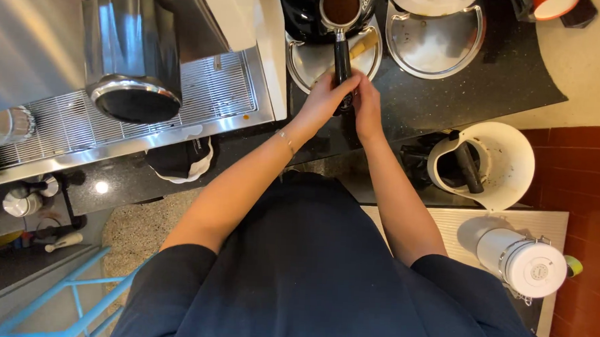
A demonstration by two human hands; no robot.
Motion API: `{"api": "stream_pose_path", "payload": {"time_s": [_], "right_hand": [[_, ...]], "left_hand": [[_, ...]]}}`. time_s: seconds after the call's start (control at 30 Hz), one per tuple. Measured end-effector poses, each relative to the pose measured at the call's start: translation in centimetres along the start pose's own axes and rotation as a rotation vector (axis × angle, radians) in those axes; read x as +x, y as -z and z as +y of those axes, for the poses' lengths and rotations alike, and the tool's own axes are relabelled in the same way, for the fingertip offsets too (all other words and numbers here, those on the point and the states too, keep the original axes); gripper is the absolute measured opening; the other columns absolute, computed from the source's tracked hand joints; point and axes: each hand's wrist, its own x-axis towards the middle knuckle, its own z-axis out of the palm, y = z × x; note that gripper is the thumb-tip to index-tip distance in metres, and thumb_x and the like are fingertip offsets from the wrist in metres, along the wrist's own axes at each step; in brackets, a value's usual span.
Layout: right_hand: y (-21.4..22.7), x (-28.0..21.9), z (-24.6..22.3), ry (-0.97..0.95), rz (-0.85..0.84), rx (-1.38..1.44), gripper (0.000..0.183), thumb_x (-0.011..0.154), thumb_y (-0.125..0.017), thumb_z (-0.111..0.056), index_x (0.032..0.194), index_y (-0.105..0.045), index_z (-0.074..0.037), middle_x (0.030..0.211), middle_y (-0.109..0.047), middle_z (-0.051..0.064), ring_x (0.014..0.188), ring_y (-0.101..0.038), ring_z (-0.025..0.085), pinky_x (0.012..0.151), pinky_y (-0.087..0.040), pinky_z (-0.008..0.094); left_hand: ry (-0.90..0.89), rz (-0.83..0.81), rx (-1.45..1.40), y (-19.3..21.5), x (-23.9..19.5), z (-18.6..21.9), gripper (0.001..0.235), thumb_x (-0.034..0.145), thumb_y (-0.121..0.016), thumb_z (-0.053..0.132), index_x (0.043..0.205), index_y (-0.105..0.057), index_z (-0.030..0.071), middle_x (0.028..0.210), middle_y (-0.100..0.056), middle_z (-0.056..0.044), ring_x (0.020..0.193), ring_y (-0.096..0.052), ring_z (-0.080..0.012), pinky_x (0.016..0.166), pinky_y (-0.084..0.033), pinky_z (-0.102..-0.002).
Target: Cleaning the portafilter and preparing a shot of espresso using an espresso machine.
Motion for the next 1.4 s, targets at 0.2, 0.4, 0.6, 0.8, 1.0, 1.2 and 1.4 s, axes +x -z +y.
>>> {"api": "stream_pose_path", "payload": {"time_s": [0.2,0.4,0.6,0.8,1.0,1.2,1.4], "right_hand": [[2.2,-1.3,-2.3,0.057,0.162,0.023,0.047,0.110,-0.042,-0.043,0.132,-0.058,-0.005,0.130,-0.063,0.009,0.116,-0.063,0.020,0.100,-0.052,0.037],[6.2,-2.5,-3.4,0.102,0.306,0.007,0.041,0.110,-0.043,-0.041,0.114,-0.062,-0.004,0.117,-0.069,0.012,0.106,-0.068,0.022,0.092,-0.057,0.038],[11.7,-1.2,-2.7,0.162,0.439,0.019,0.040,0.115,-0.050,-0.036,0.096,-0.060,-0.003,0.107,-0.070,0.013,0.091,-0.069,0.021,0.085,-0.060,0.036],[8.6,-0.2,-10.5,0.181,0.151,0.164,0.042,0.112,-0.046,-0.045,0.115,-0.060,-0.006,0.116,-0.068,0.013,0.106,-0.069,0.027,0.096,-0.057,0.043],[2.3,-1.3,-17.3,0.143,-0.376,0.307,0.089,0.100,-0.027,-0.075,0.142,-0.058,-0.004,0.137,-0.066,0.017,0.135,-0.061,0.035,0.118,-0.043,0.048],[-0.1,-2.9,-18.2,0.066,-0.593,0.233,0.115,0.088,-0.023,-0.088,0.150,-0.051,0.005,0.142,-0.061,0.026,0.141,-0.055,0.040,0.125,-0.037,0.051],[0.7,-2.7,-17.2,0.024,-0.572,0.191,0.117,0.089,-0.022,-0.089,0.149,-0.051,0.008,0.140,-0.061,0.028,0.140,-0.054,0.040,0.124,-0.037,0.048]], "left_hand": [[-0.061,0.138,-0.096,-1.6,3.5,-3.5,0.030,0.093,-0.068,0.030,0.097,-0.064,0.001,0.077,-0.069,-0.003,0.069,-0.067,-0.0119,0.062,-0.052,-0.028],[-0.019,0.318,0.056,-1.0,0.1,-0.6,0.038,0.095,-0.073,0.032,0.081,-0.057,0.001,0.061,-0.059,-0.003,0.049,-0.061,-0.0123,0.047,-0.050,-0.031],[0.001,0.227,0.184,-0.6,-4.2,0.2,0.039,0.093,-0.073,0.039,0.078,-0.057,0.006,0.052,-0.056,0.001,0.042,-0.059,-0.0095,0.043,-0.048,-0.028],[0.045,-0.128,0.216,1.3,-9.7,7.5,0.036,0.093,-0.075,0.036,0.080,-0.061,0.005,0.056,-0.057,0.001,0.045,-0.057,-0.0074,0.044,-0.046,-0.026],[0.178,-0.487,0.428,2.2,-12.7,15.1,0.033,0.087,-0.076,0.034,0.072,-0.067,0.006,0.050,-0.058,0.000,0.042,-0.056,-0.0072,0.043,-0.043,-0.024],[0.287,-0.549,0.459,2.6,-13.7,16.1,0.030,0.085,-0.077,0.033,0.072,-0.068,0.007,0.049,-0.057,0.000,0.041,-0.055,-0.0072,0.042,-0.042,-0.024],[0.277,-0.572,0.460,3.2,-13.6,14.8,0.034,0.087,-0.077,0.032,0.070,-0.066,0.004,0.048,-0.057,0.000,0.041,-0.056,-0.0073,0.043,-0.042,-0.024]]}}
